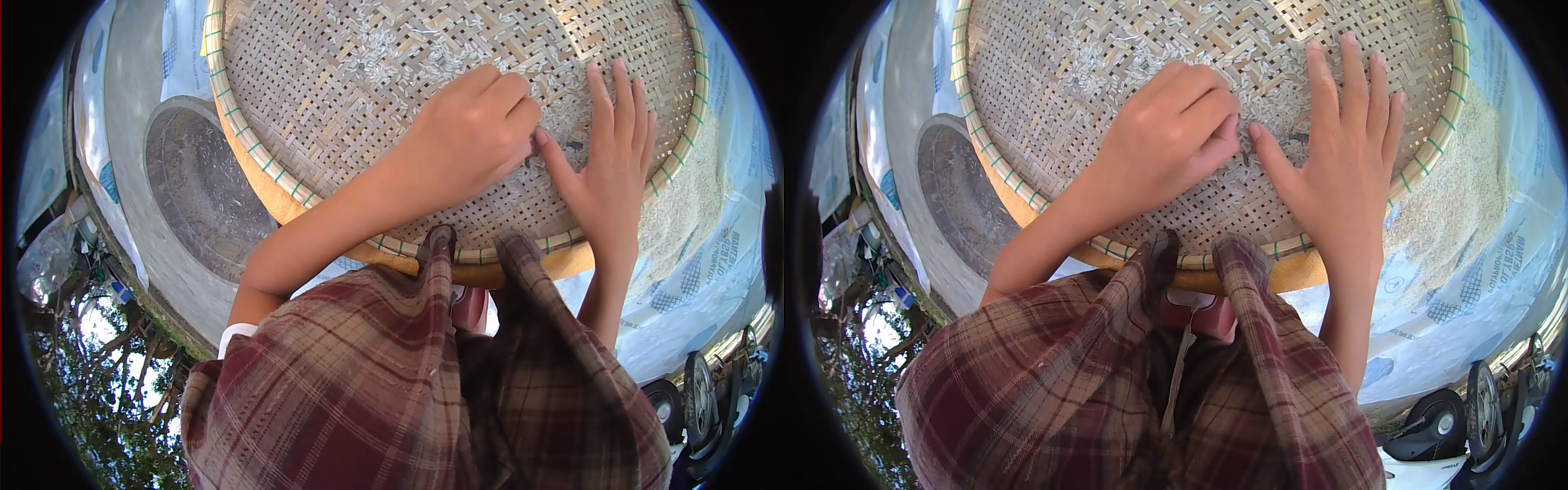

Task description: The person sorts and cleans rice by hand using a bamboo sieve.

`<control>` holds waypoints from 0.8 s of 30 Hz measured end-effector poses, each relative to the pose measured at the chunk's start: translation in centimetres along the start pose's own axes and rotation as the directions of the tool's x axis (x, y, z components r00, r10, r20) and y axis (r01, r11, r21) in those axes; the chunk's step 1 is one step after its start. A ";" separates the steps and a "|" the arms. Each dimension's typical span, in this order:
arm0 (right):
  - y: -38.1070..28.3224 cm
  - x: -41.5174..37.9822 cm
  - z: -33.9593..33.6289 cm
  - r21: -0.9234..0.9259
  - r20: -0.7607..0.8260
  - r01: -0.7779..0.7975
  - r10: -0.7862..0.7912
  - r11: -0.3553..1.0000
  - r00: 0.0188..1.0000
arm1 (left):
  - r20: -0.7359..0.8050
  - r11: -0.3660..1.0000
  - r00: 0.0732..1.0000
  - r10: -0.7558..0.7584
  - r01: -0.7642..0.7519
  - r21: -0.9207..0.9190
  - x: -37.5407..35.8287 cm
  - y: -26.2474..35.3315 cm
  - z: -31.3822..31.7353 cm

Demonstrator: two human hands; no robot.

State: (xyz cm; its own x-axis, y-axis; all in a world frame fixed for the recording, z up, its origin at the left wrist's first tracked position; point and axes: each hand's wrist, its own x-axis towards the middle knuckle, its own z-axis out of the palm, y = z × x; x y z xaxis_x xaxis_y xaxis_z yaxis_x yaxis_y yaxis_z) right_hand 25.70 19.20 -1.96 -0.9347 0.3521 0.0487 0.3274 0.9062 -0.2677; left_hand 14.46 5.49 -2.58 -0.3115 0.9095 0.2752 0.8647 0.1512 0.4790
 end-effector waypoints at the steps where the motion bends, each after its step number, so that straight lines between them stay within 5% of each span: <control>1: 0.0 0.0 -0.1 0.000 -0.006 0.004 -0.004 1.000 1.000 | -0.048 0.992 0.997 -0.060 0.055 -0.110 -0.1 -0.3 -0.1; 2: 0.0 0.1 -0.1 -0.001 -0.012 0.003 -0.003 1.000 1.000 | -0.089 0.970 0.988 -0.124 0.102 -0.222 -0.1 -0.5 -0.1; 6: -0.2 0.1 -0.2 -0.004 0.009 -0.001 0.001 1.000 1.000 | -0.054 0.976 0.994 -0.096 0.083 -0.203 -0.5 -0.2 -0.1; 18: -0.7 0.4 -1.9 0.039 0.101 -0.039 0.035 0.998 0.994 | 0.135 0.937 0.986 0.101 -0.140 0.321 0.1 2.1 0.1; 24: -0.1 -0.4 -0.8 0.059 0.057 -0.043 0.040 0.997 0.998 | 0.072 0.897 0.965 0.253 -0.262 0.356 0.0 1.7 1.0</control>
State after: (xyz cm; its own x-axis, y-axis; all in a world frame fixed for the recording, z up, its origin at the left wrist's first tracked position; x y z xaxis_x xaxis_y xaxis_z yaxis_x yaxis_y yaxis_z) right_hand 26.12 19.16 -1.21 -0.9272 0.3742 -0.0166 0.3589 0.8748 -0.3255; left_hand 16.27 6.12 -2.57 -0.0532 0.9438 0.3263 0.9975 0.0352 0.0610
